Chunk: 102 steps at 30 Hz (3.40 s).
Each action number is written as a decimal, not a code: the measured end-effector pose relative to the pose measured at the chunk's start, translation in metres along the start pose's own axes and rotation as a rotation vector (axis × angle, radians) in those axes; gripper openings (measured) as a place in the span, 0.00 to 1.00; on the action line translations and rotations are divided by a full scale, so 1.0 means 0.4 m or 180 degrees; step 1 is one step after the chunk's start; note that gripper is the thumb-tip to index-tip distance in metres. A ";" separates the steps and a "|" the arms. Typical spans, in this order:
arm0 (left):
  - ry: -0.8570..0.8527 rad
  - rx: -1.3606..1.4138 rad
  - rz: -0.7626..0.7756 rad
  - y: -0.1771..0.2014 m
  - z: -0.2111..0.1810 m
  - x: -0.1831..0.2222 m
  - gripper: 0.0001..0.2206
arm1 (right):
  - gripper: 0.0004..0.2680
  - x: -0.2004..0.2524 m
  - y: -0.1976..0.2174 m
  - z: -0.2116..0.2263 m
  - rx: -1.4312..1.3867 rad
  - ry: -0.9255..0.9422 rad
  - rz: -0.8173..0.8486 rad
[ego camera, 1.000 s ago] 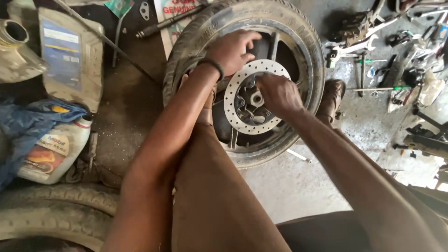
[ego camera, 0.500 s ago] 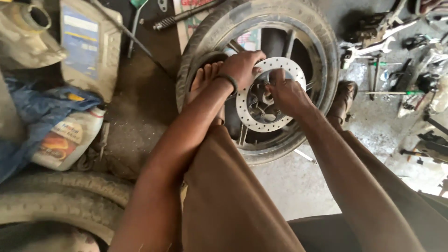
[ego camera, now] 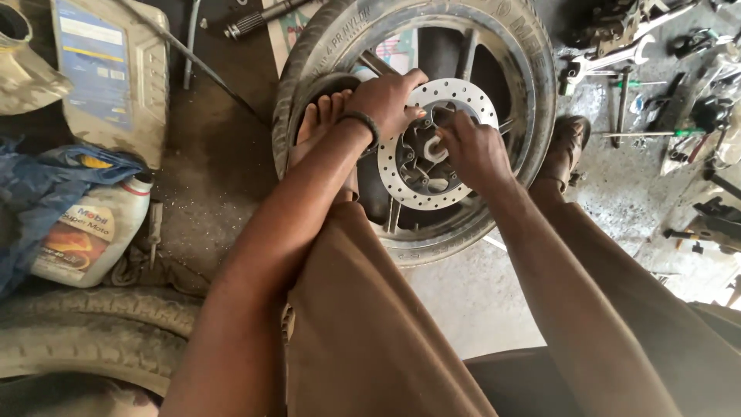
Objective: The recorder is assembling or repairing a motorcycle wheel by installing or adjusting the brake disc and hub assembly.
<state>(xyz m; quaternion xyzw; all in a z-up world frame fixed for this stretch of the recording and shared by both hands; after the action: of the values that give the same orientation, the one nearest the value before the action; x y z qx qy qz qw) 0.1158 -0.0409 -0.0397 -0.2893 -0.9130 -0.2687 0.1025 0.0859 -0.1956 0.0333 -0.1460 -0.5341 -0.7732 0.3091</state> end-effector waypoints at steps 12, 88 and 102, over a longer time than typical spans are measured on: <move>0.0112 0.0063 0.0043 -0.001 -0.002 -0.004 0.20 | 0.08 -0.041 -0.047 -0.030 0.0249 0.0324 -0.0511; 0.0046 -0.0298 0.0183 -0.004 -0.007 0.005 0.15 | 0.15 -0.106 -0.054 0.026 0.3116 0.2012 0.1370; 0.0079 -0.0186 0.0097 -0.019 0.004 0.000 0.16 | 0.04 -0.052 -0.125 -0.051 0.1686 0.1623 0.0211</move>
<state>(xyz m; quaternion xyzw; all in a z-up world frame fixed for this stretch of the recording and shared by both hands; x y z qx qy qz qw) 0.1113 -0.0454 -0.0442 -0.3027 -0.8990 -0.2972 0.1094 0.0723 -0.1956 -0.0230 0.1192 -0.6165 -0.6093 0.4843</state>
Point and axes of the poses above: each hand's wrist, its own x-axis away from the middle knuckle, its own y-axis out of the back of the hand, z = x × y, the point moved 7 cm from there along -x, towards the middle knuckle, and after that the axes turned 6 degrees about z, right-handed, at the moved point
